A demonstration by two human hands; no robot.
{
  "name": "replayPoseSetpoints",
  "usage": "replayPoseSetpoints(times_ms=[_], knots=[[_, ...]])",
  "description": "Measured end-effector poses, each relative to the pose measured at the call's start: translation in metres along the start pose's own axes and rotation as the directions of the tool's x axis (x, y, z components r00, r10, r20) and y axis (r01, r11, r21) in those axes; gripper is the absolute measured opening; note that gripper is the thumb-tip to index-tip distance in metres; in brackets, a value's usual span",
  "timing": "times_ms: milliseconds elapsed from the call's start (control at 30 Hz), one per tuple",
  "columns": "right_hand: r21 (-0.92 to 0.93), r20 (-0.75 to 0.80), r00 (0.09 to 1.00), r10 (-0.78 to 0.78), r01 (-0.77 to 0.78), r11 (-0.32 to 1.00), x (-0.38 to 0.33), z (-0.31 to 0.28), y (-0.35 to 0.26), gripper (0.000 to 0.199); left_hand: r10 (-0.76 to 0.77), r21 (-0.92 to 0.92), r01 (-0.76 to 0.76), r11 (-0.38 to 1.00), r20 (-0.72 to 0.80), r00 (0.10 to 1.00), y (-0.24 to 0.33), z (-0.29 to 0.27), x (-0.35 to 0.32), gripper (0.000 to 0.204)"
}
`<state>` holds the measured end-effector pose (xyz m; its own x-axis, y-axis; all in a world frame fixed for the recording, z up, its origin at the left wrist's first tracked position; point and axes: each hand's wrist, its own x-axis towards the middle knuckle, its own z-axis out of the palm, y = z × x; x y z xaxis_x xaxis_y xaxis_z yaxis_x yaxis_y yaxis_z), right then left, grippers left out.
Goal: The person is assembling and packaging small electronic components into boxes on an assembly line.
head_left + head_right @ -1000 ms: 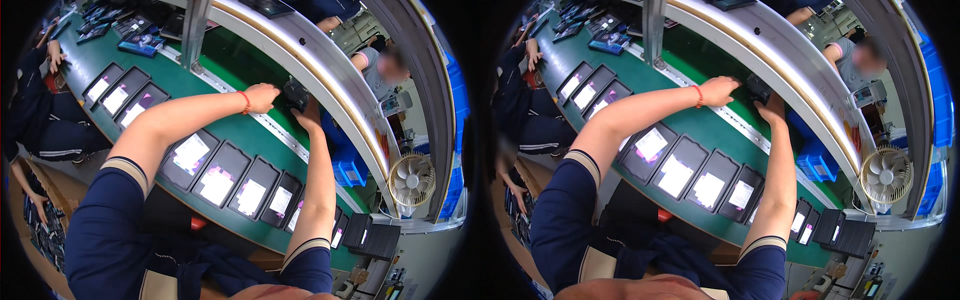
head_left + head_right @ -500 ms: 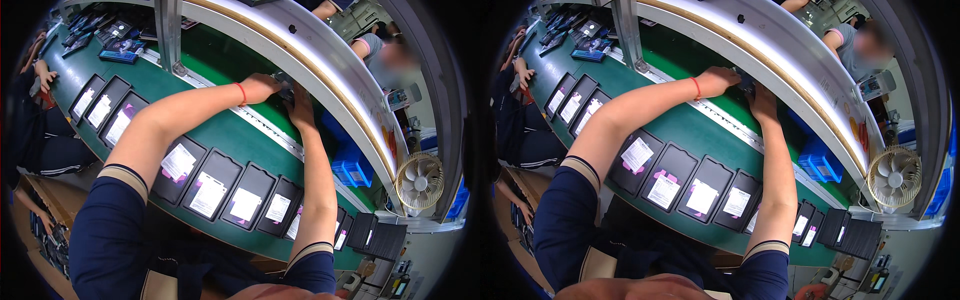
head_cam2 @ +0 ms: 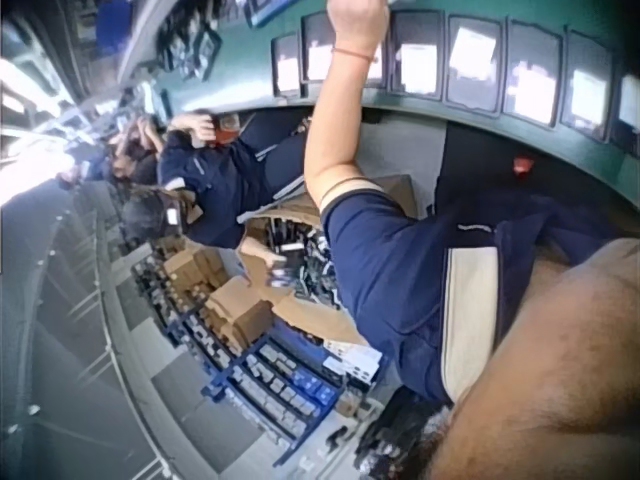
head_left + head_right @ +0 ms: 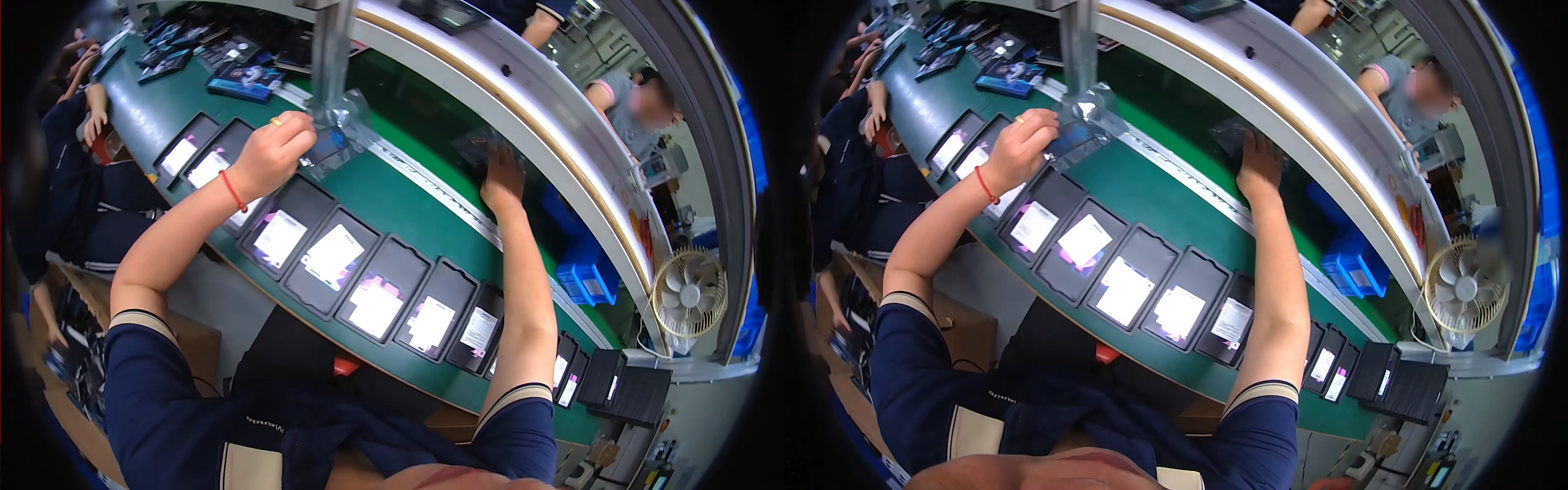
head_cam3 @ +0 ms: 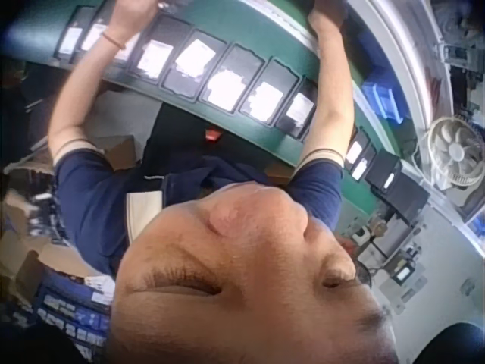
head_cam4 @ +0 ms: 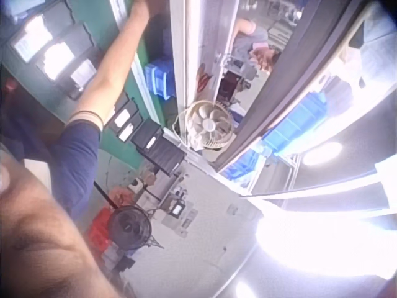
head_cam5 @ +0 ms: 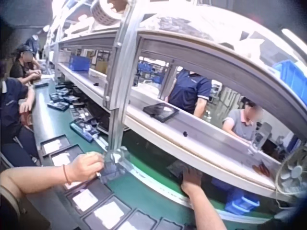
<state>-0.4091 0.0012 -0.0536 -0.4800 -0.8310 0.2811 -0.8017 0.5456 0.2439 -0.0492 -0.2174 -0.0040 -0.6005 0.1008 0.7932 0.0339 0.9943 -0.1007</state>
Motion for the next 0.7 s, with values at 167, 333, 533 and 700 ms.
replayPoseSetpoints(times_ms=[167,333,533,700], knots=[[-0.039,0.078,0.981,-0.178,0.182,0.983,0.02,0.005,0.007,0.062,0.052,0.216,-0.047,0.975,-0.017,0.999,-0.008,-0.066,-0.052,0.038],[-0.021,0.146,0.988,-0.048,0.051,0.998,0.023,-0.018,-0.025,0.048,-0.103,0.352,0.099,0.931,-0.008,0.995,-0.029,-0.095,-0.111,0.034],[0.209,-0.353,0.861,-0.365,0.453,0.866,0.004,-0.075,-0.123,0.041,-0.451,0.348,0.436,0.83,-0.041,0.892,-0.084,-0.107,-0.177,0.046],[0.252,-0.545,0.671,-0.503,0.703,0.665,-0.016,-0.132,-0.277,0.045,-0.61,0.164,0.589,0.792,0.149,0.779,-0.109,-0.104,-0.203,0.04]])
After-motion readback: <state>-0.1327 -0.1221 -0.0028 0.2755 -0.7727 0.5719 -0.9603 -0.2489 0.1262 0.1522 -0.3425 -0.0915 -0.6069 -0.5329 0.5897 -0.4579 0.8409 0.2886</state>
